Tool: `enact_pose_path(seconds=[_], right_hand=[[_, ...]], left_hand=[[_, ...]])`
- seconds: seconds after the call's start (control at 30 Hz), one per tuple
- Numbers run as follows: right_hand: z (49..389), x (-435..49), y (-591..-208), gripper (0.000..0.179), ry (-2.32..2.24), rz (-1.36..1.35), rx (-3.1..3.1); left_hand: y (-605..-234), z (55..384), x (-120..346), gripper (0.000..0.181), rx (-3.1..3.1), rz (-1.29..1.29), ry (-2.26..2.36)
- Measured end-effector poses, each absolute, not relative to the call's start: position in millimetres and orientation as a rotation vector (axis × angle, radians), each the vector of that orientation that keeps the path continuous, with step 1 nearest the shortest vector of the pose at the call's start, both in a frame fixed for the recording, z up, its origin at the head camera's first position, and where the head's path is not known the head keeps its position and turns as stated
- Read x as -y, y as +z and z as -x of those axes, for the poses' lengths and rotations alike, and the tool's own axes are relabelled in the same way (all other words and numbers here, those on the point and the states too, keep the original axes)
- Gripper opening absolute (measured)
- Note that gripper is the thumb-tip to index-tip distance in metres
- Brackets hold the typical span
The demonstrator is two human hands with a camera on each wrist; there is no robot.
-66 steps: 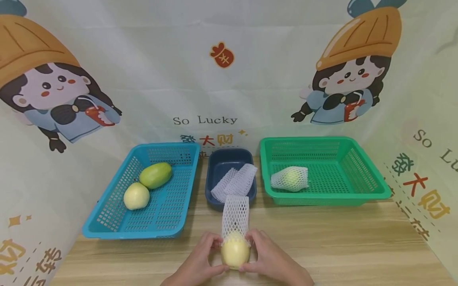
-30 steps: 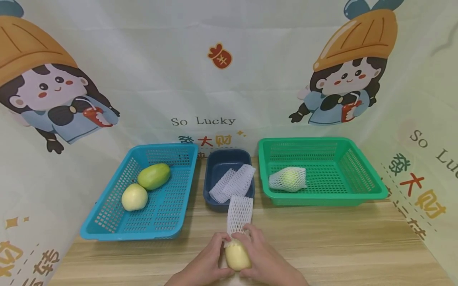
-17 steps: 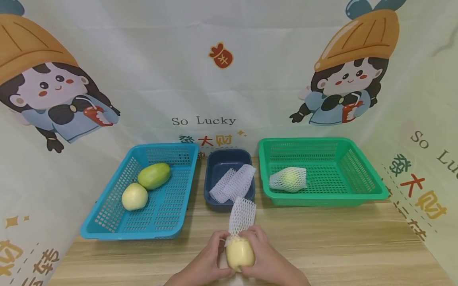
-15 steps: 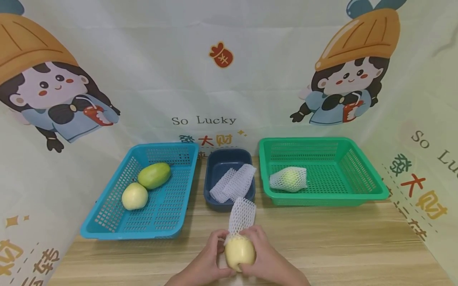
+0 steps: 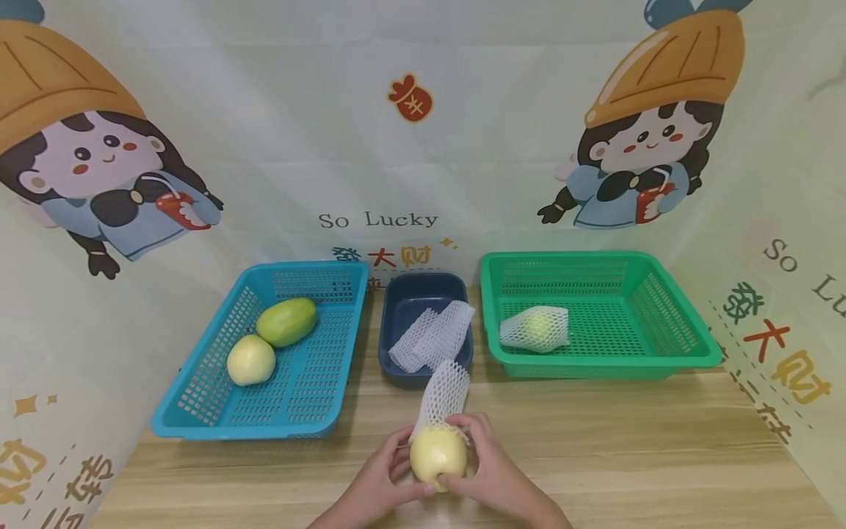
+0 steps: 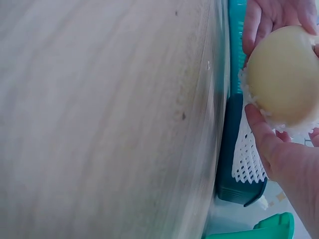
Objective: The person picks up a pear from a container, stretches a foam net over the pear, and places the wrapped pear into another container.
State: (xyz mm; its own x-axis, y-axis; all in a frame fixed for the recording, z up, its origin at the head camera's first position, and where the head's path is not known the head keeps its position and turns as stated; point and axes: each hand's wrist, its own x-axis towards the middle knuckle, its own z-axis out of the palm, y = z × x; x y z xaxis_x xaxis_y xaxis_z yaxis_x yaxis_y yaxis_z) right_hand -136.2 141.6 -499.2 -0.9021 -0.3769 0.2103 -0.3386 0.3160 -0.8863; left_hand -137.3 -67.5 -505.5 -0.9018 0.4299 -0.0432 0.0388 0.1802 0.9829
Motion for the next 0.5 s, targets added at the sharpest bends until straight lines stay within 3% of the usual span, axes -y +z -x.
enact_pose_path(seconds=[0.5], right_hand=[[136.6, -142.5, -499.5, 0.071, -1.693, 0.715, -2.444]], left_hand=[[-499.0, 136.8, 72.4, 0.079, -2.190, -0.451, 1.799]])
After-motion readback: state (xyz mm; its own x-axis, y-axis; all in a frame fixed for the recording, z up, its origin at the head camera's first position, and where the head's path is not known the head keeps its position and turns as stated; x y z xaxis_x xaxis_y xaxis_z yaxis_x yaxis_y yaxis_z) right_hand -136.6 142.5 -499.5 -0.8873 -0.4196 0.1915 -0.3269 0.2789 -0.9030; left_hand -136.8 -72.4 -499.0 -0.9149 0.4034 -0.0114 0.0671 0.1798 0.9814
